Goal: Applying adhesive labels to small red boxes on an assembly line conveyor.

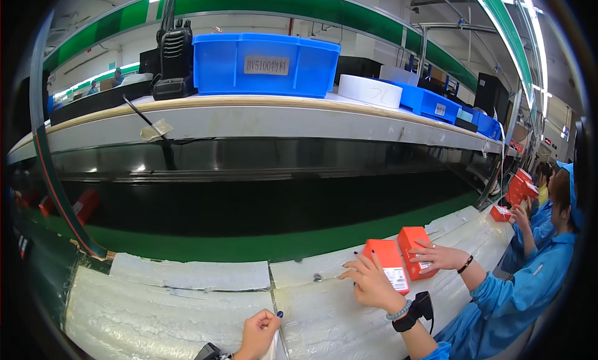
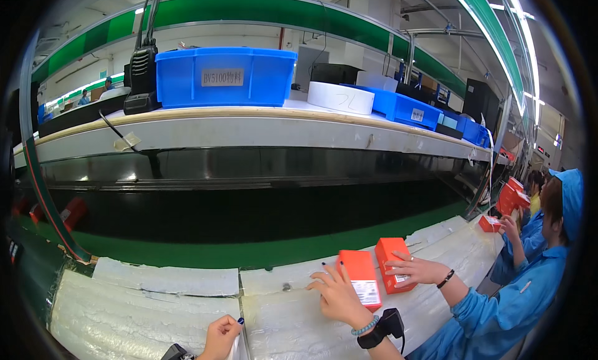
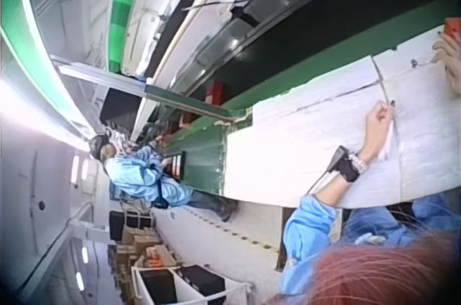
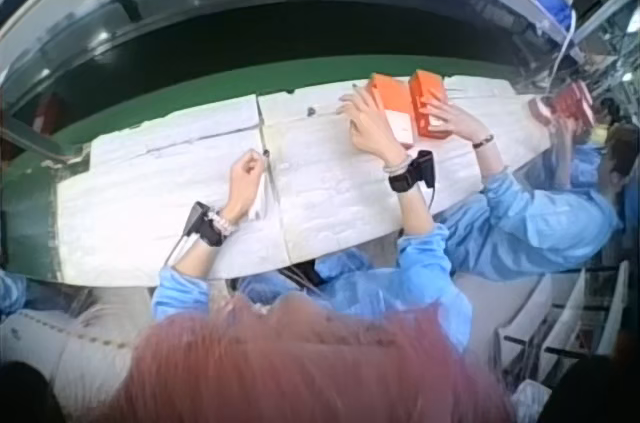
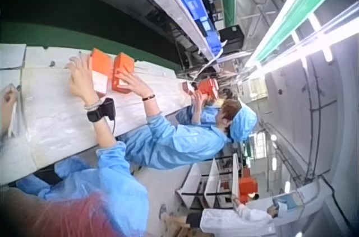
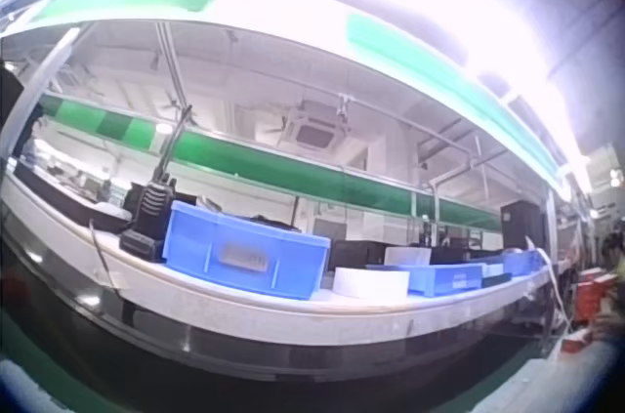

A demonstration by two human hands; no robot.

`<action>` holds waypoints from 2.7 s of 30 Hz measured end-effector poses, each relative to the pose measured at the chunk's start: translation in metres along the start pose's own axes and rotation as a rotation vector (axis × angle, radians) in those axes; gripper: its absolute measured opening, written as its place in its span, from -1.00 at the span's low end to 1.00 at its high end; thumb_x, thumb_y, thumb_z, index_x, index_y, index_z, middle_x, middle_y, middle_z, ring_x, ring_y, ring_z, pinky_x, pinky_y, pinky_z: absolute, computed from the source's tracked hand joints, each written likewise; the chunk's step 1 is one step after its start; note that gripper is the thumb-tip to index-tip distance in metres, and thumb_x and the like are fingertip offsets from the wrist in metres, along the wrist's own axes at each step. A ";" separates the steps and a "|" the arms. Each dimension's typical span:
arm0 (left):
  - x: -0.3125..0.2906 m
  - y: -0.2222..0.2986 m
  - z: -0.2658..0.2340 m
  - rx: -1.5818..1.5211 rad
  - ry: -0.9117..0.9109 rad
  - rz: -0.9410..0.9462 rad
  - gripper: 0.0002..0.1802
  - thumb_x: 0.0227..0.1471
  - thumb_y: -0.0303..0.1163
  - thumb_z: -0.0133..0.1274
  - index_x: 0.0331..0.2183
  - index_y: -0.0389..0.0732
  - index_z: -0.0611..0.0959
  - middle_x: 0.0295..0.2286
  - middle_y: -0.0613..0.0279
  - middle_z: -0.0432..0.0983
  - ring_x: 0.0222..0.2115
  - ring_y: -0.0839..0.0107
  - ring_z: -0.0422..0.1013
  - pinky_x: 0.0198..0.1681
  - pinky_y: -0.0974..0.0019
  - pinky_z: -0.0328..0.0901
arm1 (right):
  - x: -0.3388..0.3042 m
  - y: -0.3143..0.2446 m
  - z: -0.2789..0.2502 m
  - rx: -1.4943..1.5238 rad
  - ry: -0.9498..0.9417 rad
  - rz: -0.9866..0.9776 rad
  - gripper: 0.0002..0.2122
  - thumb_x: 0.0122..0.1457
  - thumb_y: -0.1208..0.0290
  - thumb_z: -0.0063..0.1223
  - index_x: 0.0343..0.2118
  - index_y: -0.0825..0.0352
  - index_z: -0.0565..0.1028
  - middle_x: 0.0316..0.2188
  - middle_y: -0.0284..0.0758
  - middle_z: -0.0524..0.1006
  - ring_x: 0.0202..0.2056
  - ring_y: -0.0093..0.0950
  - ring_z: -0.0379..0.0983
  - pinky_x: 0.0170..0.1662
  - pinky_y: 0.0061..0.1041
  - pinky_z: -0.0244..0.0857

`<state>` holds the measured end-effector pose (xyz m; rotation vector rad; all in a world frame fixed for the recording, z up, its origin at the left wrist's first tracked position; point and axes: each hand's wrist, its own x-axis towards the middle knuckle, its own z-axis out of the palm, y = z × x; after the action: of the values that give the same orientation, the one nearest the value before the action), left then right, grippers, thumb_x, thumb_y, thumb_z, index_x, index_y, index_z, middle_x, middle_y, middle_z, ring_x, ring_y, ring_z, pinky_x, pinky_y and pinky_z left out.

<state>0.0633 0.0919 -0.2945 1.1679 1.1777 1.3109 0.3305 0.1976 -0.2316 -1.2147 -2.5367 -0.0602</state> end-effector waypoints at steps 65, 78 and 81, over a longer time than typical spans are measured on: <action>-0.299 0.001 -0.139 -0.130 0.613 0.010 -0.59 0.12 -0.38 -0.01 -0.04 -0.37 0.37 -0.23 0.03 0.50 -0.29 0.34 0.48 -0.21 0.33 0.40 | -0.042 -0.183 0.060 0.998 -0.080 -0.447 -0.41 0.05 0.45 0.03 0.14 0.43 0.10 0.02 -0.01 0.27 0.04 -0.12 0.21 0.15 -0.25 0.04; -0.306 -0.235 -0.239 0.822 1.268 -0.173 -0.24 -0.06 -0.31 0.13 0.12 -0.34 0.21 0.06 -0.17 0.16 0.09 0.05 0.10 0.18 0.10 0.00 | -0.041 -0.189 0.074 0.945 -0.120 -0.380 -0.48 0.06 0.49 -0.06 0.13 0.38 0.16 -0.14 -0.08 0.38 -0.08 -0.17 0.29 0.06 -0.27 0.13; -0.275 -0.122 -0.197 0.722 1.525 0.109 -0.49 0.01 -0.44 0.02 0.01 -0.36 0.32 -0.03 -0.13 0.25 -0.01 0.05 0.20 0.11 0.10 0.09 | -0.045 -0.193 0.077 0.882 -0.102 -0.394 -0.51 0.06 0.49 -0.06 0.10 0.39 0.19 -0.17 -0.07 0.38 -0.09 -0.16 0.28 0.05 -0.25 0.12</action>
<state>-0.1106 -0.1866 -0.4405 0.4819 2.8619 1.9662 0.1883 0.0544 -0.2992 -0.3759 -2.3741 0.9345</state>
